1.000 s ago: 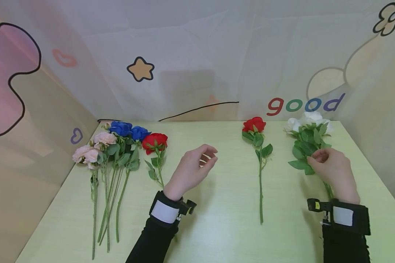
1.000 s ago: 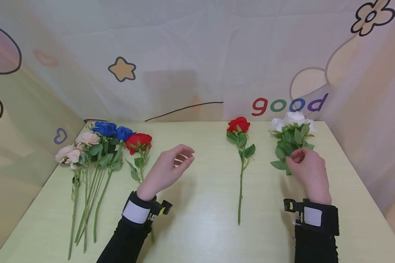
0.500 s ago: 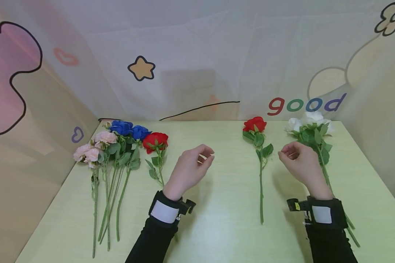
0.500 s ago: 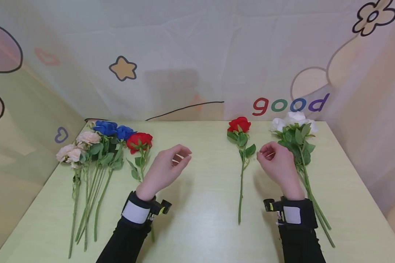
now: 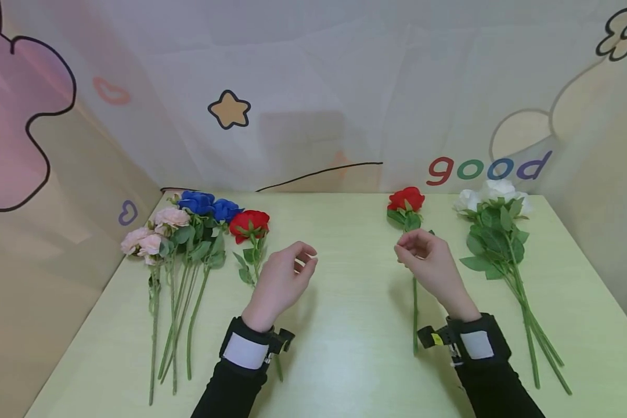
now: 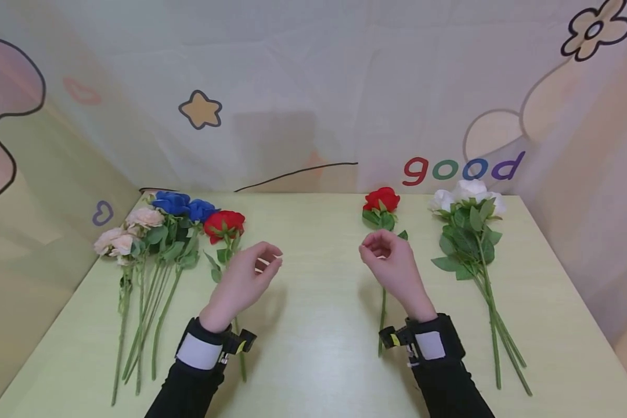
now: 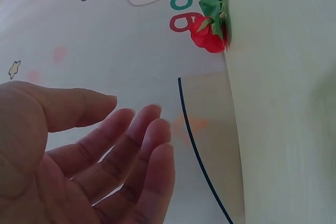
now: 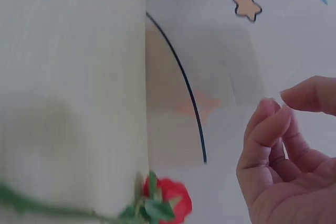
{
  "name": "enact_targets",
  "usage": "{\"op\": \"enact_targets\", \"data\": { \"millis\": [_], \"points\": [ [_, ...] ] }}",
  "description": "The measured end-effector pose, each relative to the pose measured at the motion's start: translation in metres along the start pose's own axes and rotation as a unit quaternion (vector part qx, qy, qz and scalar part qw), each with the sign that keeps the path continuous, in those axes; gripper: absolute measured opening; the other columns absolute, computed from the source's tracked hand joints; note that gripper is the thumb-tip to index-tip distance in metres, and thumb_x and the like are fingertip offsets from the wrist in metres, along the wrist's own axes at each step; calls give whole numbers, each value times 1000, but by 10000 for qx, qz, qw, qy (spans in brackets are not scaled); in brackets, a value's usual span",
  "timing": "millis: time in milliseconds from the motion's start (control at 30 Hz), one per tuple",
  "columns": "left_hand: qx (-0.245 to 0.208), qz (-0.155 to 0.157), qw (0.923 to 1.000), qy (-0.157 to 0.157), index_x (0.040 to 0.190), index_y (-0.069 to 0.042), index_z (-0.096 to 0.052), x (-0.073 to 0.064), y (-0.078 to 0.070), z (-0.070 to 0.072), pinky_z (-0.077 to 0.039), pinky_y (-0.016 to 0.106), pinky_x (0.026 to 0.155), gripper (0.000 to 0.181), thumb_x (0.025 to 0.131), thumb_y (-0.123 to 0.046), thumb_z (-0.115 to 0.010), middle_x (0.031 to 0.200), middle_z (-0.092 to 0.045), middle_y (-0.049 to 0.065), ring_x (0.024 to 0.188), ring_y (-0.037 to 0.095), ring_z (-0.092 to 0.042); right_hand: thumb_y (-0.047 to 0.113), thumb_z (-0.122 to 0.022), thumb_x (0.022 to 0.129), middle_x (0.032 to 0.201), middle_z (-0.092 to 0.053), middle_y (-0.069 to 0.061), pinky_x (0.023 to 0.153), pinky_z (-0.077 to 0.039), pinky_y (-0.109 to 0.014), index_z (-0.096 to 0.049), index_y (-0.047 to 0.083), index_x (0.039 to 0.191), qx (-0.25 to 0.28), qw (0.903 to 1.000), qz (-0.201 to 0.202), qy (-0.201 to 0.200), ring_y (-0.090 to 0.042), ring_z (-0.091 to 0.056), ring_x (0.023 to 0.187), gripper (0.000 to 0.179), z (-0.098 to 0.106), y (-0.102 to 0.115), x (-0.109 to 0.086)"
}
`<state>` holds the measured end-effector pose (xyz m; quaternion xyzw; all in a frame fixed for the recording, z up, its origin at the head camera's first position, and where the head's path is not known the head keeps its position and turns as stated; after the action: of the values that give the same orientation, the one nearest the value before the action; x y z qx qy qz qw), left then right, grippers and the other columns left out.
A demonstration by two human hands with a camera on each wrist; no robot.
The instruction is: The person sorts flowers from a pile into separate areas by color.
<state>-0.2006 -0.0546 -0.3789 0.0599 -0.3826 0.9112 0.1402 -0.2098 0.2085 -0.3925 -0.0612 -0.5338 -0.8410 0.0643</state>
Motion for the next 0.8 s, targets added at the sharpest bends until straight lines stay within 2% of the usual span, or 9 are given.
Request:
{"op": "enact_targets", "data": {
  "millis": [233, 400, 533, 667, 800],
  "points": [
    [681, 277, 9972, -116, 102, -9, -65, -19, 18, 11, -45, 27, 53, 15, 91, -19, -61, 81, -64, 0, 64, 13, -55, 25, -57, 95, 96, -60, -19, 71, -52, -24, -54, -2, 111, 1040, 9934, -301, 366, -22, -61, 80, 31, -31, 10, -4],
    [1195, 471, 9916, -160, 98, -7, -64, -34, 33, 19, -41, 26, 46, 14, 89, -17, -63, 75, -62, 1, 55, 12, -51, 27, -53, 98, 94, -60, -15, 76, -53, -28, -52, 0, 113, 1643, 9824, -410, 782, -22, -60, 84, 31, -52, 16, -10],
    [1459, 710, 9866, -197, 92, -6, -63, -44, 46, 24, -38, 27, 41, 11, 89, -16, -63, 66, -57, 0, 47, 13, -47, 24, -53, 98, 97, -58, -23, 77, -53, -30, -52, -2, 112, 2048, 9723, -442, 1033, -21, -60, 84, 30, -69, 20, -15],
    [1688, 963, 9809, -125, 86, -7, -60, -52, 58, 26, -35, 28, 39, 12, 89, -19, -63, 59, -51, -1, 45, 15, -45, 23, -54, 97, 101, -55, -31, 79, -53, -33, -52, -2, 110, 2378, 9617, -579, 1238, -21, -60, 83, 28, -84, 23, -20],
    [1871, 1189, 9751, 75, 82, -7, -59, -57, 64, 25, -35, 28, 39, 17, 89, -22, -63, 56, -51, 1, 45, 16, -46, 25, -54, 97, 99, -56, -25, 82, -52, -38, -52, -1, 110, 2491, 9546, -684, 1482, -22, -59, 85, 29, -95, 25, -25]
  ]
}}
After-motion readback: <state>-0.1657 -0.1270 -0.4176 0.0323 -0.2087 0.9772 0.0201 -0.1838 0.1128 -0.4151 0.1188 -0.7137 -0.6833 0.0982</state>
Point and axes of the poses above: each hand's wrist, its own x-axis towards the middle knuckle, its own z-axis out of the back of the hand, y = z × x, the point moved 4 cm from there along x, towards the middle knuckle
